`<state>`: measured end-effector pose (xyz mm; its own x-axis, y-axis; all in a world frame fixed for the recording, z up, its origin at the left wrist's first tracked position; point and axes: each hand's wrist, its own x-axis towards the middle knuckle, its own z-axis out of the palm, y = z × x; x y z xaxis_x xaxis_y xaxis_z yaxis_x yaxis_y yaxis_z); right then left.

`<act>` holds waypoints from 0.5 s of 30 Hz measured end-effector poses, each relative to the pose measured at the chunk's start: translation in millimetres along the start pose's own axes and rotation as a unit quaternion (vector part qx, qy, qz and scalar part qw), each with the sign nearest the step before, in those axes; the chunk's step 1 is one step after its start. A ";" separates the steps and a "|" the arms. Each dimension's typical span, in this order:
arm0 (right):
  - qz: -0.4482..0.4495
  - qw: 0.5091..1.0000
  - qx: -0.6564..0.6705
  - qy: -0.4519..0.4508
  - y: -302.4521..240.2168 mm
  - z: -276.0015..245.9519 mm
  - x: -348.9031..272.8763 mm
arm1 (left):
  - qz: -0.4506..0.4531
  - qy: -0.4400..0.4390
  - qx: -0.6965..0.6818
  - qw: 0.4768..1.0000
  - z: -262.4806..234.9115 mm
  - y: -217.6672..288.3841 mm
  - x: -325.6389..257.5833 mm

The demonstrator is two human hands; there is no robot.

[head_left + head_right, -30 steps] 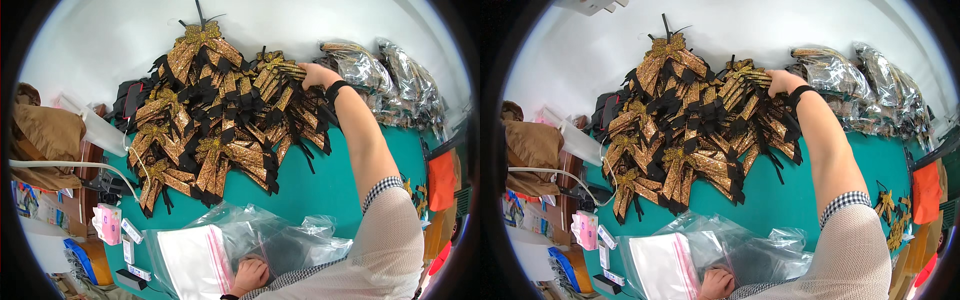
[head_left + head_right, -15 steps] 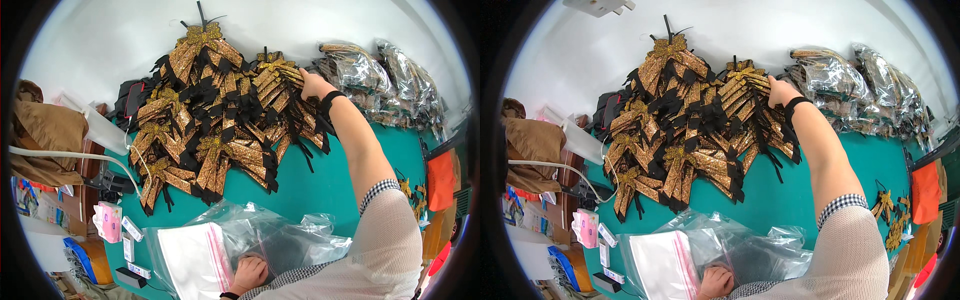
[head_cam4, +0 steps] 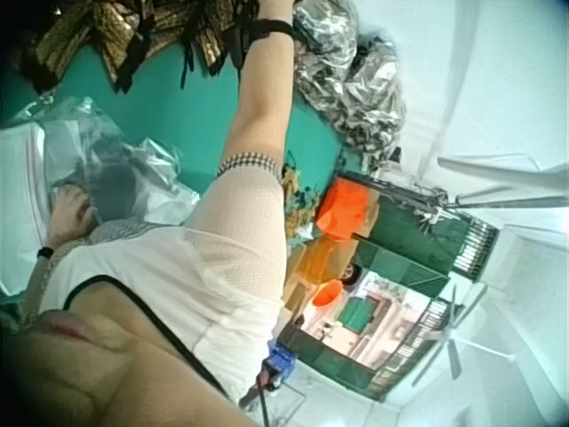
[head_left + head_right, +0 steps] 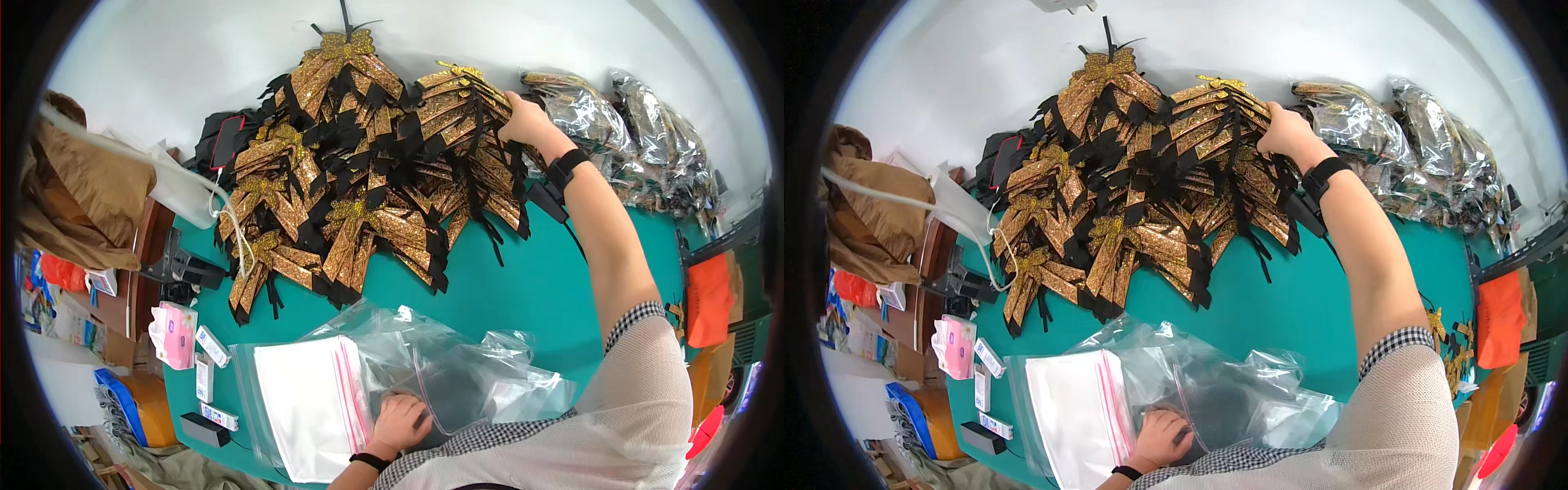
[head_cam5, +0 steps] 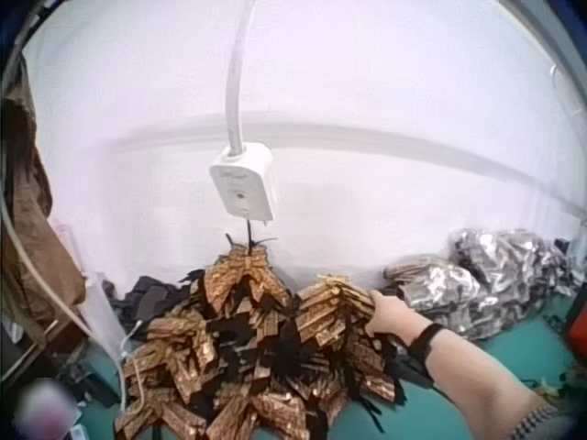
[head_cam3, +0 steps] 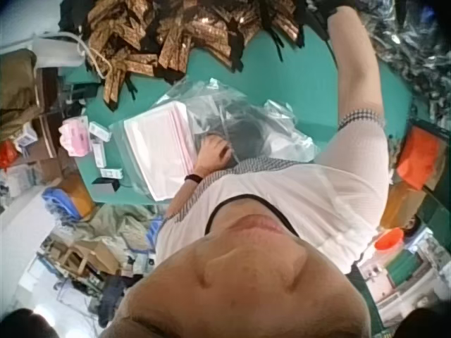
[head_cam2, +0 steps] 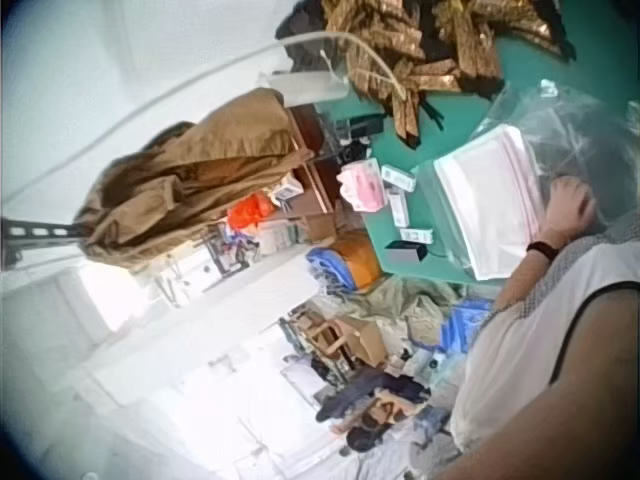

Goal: The person gathers gold and black bow-shaped ornaments from a table, stacks them together, and places them into a clear plastic bag. They then seal the bag by pressing the zipper closure and set it aside to begin another set.

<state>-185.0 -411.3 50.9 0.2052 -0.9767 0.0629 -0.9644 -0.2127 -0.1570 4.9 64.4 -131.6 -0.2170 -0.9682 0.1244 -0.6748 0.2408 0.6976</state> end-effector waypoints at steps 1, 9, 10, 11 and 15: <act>0.006 1.000 0.004 0.001 4.7 3.9 -1.4 | 0.000 -0.004 0.002 1.000 1.9 -1.8 -2.5; 0.072 0.992 -0.099 -0.017 21.7 53.5 -32.1 | 0.019 0.032 0.012 0.999 9.0 -4.9 -6.2; 0.076 0.993 -0.093 0.004 19.4 52.0 -35.4 | 0.025 0.035 0.011 0.999 10.0 -4.8 -7.6; 0.085 0.992 -0.085 0.035 16.7 49.6 -38.5 | 0.024 0.038 0.011 0.999 9.9 -5.7 -8.4; 0.079 0.991 0.024 0.103 8.0 20.8 -63.7 | 0.008 0.021 -0.004 1.000 1.6 -2.0 -5.9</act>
<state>-202.3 -351.4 25.2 0.0093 -0.9724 0.2330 -0.9716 -0.0640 -0.2280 6.4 69.8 -134.9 -0.1985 -0.9661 0.1652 -0.6653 0.2567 0.7011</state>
